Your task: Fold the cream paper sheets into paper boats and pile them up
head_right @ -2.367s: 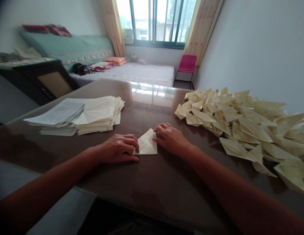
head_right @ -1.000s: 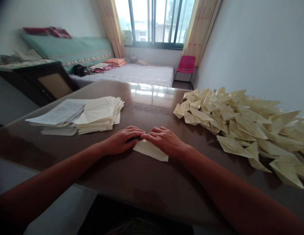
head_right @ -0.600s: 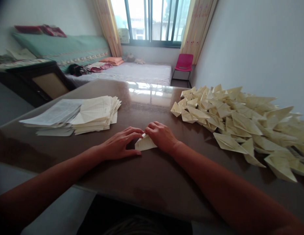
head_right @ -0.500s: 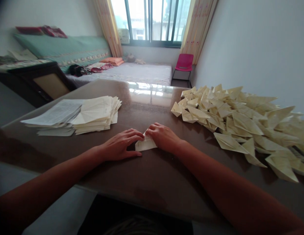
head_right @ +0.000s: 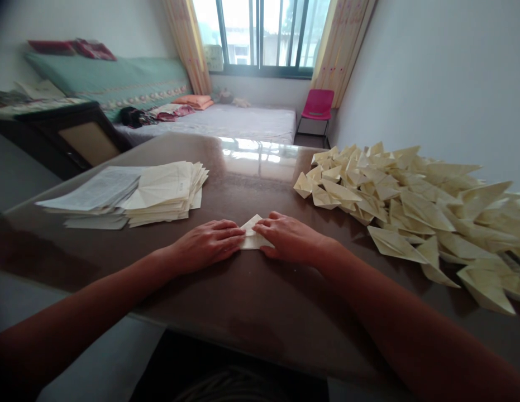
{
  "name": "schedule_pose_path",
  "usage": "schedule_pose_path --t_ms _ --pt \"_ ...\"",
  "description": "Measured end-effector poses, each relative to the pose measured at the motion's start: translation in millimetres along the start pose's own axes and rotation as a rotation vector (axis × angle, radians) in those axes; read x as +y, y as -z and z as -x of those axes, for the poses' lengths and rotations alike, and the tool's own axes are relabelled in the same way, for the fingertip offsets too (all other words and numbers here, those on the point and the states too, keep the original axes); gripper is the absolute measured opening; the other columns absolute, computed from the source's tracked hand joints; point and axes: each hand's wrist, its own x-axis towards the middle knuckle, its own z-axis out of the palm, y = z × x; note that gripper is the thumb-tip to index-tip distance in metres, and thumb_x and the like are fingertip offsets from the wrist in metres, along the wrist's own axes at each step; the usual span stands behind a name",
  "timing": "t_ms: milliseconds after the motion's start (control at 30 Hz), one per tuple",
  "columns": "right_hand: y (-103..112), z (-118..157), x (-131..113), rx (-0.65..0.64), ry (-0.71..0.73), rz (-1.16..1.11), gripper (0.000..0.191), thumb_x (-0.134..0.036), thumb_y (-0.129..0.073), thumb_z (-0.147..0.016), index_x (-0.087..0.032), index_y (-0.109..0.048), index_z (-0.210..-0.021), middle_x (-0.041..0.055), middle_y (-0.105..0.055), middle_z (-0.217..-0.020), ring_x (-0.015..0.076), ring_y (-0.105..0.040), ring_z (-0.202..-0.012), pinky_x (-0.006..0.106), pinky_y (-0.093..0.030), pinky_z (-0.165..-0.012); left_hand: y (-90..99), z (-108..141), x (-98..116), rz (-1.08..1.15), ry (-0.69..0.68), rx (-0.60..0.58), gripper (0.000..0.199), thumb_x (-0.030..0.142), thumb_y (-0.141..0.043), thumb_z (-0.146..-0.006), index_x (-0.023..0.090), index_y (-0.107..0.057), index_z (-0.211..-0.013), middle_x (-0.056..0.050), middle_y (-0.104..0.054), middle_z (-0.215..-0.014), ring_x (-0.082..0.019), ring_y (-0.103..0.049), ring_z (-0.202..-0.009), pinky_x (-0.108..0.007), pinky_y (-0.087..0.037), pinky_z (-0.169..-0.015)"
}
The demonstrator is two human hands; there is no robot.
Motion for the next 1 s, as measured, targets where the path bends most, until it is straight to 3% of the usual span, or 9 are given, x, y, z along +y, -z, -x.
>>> schedule_pose_path --t_ms 133,233,500,667,767,1000 --pt "-1.2 -0.9 -3.4 -0.005 -0.028 0.065 0.04 -0.025 -0.054 -0.086 -0.01 -0.057 -0.123 0.0133 -0.067 -0.107 0.024 -0.058 -0.097 0.035 -0.045 -0.084 3.2 -1.7 -0.3 -0.109 -0.086 -0.068 0.025 0.023 -0.041 -0.097 0.015 -0.06 -0.112 -0.007 -0.066 -0.115 -0.02 -0.056 -0.107 -0.034 -0.046 -0.092" --pt "-1.6 0.2 -7.3 0.025 -0.051 0.074 0.044 -0.036 -0.054 -0.088 -0.011 -0.056 -0.125 0.014 -0.066 -0.108 0.0242 -0.058 -0.096 0.034 -0.045 -0.082 8.6 -3.8 3.6 -0.196 -0.108 -0.143 0.026 0.018 -0.041 -0.096 0.011 -0.057 -0.116 -0.011 -0.065 -0.112 -0.022 -0.056 -0.106 -0.035 -0.046 -0.089" --pt "-5.5 -2.6 -20.3 0.038 -0.147 0.143 0.042 -0.041 -0.049 -0.091 -0.013 -0.058 -0.121 0.014 -0.066 -0.107 0.0252 -0.059 -0.095 0.035 -0.042 -0.084 19.0 -19.6 16.4 -0.253 -0.027 -0.286 0.02 0.015 -0.045 -0.092 0.011 -0.058 -0.107 -0.01 -0.065 -0.091 -0.023 -0.056 -0.09 -0.034 -0.045 -0.078" --pt "-4.6 -2.0 -21.5 0.038 -0.182 0.132 0.037 -0.041 -0.05 -0.09 -0.015 -0.061 -0.114 0.0118 -0.067 -0.104 0.0245 -0.058 -0.094 0.035 -0.041 -0.084 13.4 -32.8 15.6 -0.182 0.051 -0.251 0.011 0.019 -0.05 -0.091 0.014 -0.061 -0.092 -0.008 -0.062 -0.089 -0.021 -0.054 -0.086 -0.031 -0.044 -0.07" --pt "-5.0 -0.8 -16.2 0.039 -0.192 0.088 0.029 -0.033 -0.045 -0.093 -0.018 -0.066 -0.105 0.0098 -0.067 -0.102 0.0221 -0.057 -0.095 0.033 -0.04 -0.084 9.1 -32.6 12.3 -0.119 0.09 -0.215 0.02 0.021 -0.044 -0.094 0.016 -0.061 -0.085 -0.007 -0.061 -0.088 -0.019 -0.053 -0.082 -0.028 -0.044 -0.068" --pt "-11.3 0.4 16.2 0.104 -0.154 -0.264 0.024 -0.026 -0.048 -0.093 -0.021 -0.07 -0.102 0.006 -0.068 -0.098 0.0162 -0.06 -0.091 0.026 -0.042 -0.081 2.6 -22.6 0.0 0.22 0.248 -0.111 0.028 0.029 -0.04 -0.096 0.019 -0.066 -0.09 -0.003 -0.061 -0.087 -0.013 -0.057 -0.078 -0.023 -0.043 -0.072"
